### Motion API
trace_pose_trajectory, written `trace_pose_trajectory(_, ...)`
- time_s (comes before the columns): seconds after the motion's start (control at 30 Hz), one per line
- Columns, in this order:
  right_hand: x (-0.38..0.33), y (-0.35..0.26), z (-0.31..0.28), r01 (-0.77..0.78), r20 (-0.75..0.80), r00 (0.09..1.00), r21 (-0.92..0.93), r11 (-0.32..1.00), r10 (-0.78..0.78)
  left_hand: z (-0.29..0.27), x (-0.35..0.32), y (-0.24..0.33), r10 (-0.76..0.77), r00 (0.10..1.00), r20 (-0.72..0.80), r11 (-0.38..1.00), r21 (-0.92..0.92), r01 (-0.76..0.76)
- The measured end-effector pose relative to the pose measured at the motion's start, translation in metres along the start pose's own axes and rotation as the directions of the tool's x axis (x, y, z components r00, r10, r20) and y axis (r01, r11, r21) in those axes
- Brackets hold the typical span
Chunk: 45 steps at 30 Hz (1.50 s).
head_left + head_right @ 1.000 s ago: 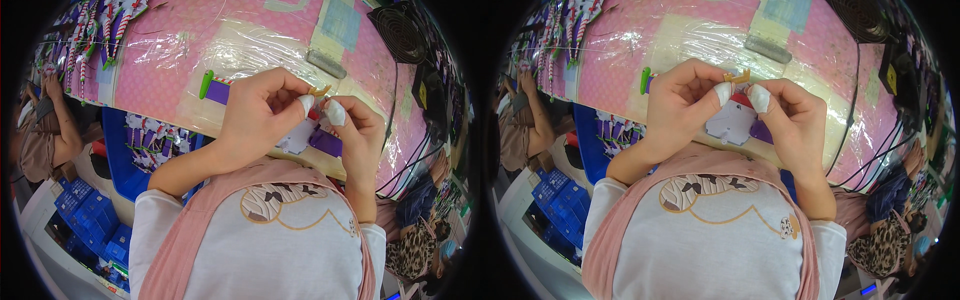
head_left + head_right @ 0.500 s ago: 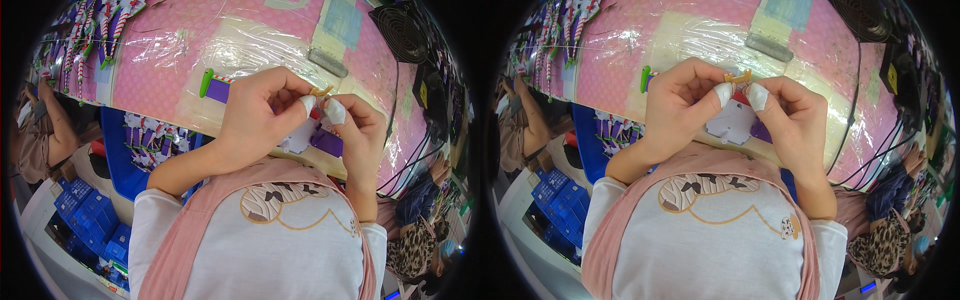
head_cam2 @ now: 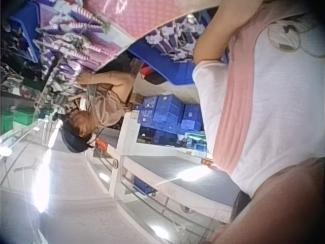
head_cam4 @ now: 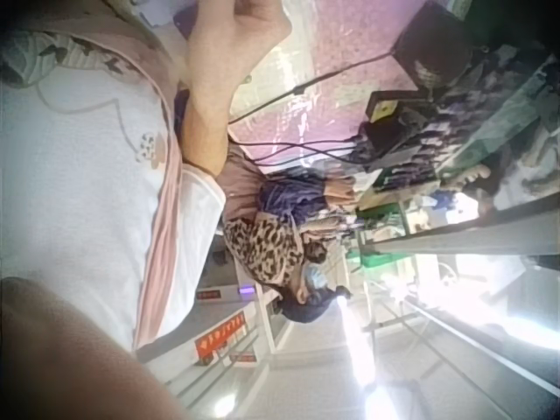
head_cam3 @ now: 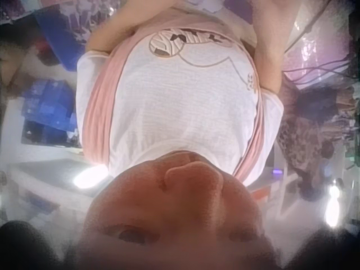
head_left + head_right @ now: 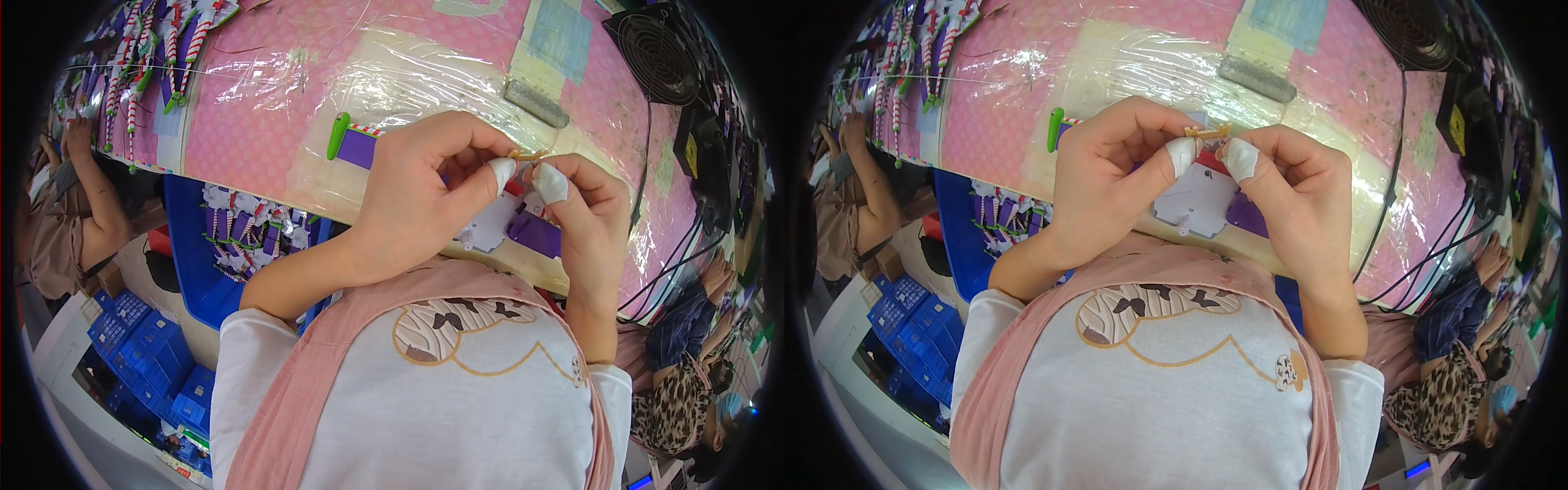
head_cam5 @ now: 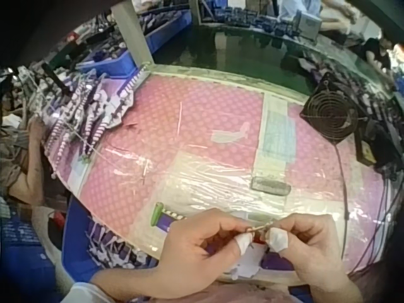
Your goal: Soldering electrical wires onto small plastic toy components on a factory assembly line.
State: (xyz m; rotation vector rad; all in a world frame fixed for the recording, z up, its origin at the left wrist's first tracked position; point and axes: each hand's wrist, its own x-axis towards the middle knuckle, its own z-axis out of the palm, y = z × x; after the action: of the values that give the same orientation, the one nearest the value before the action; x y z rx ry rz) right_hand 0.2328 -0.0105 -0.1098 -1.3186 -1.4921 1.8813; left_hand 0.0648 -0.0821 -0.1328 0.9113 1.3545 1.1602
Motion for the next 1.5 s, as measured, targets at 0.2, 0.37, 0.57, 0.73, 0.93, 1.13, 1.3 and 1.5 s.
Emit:
trace_pose_trajectory(0.2, -0.001, 0.000, 0.001, 0.007, -0.021, 1.000, 0.024, 1.000, -0.006, 0.001, 0.000, 0.001, 0.009, 1.000, -0.004, 1.000, 0.011, -0.009)
trace_pose_trajectory(0.37, -0.002, 0.001, 0.001, 0.039, -0.033, 0.999, 0.014, 0.999, -0.038, 0.001, 0.000, 0.002, 0.000, 1.000, -0.010, 1.000, 0.025, 0.000)
trace_pose_trajectory(0.57, -0.003, 0.003, 0.003, 0.060, -0.067, 0.996, 0.003, 0.998, -0.059, 0.002, -0.001, 0.003, -0.016, 1.000, -0.023, 1.000, 0.027, 0.017)
trace_pose_trajectory(0.73, -0.003, 0.003, 0.003, 0.071, -0.077, 0.994, -0.012, 0.997, -0.071, 0.001, 0.000, 0.004, -0.020, 1.000, -0.018, 0.999, 0.024, 0.020)
trace_pose_trajectory(0.93, -0.004, 0.003, 0.007, 0.097, -0.113, 0.989, -0.018, 0.995, -0.098, 0.002, 0.002, 0.004, -0.046, 0.999, -0.010, 0.998, -0.045, 0.046)
trace_pose_trajectory(1.13, -0.005, 0.010, 0.009, 0.135, -0.133, 0.980, -0.103, 0.985, -0.148, 0.003, 0.001, 0.004, -0.069, 0.998, -0.005, 0.993, -0.092, 0.068)
trace_pose_trajectory(1.3, -0.006, 0.011, 0.010, 0.131, -0.141, 0.979, -0.111, 0.985, -0.146, 0.004, 0.001, 0.004, -0.060, 0.998, -0.007, 0.996, -0.071, 0.059)
trace_pose_trajectory(1.5, -0.006, 0.011, 0.009, 0.124, -0.128, 0.982, -0.102, 0.987, -0.137, 0.005, 0.000, 0.003, -0.005, 1.000, -0.019, 1.000, 0.010, 0.005)
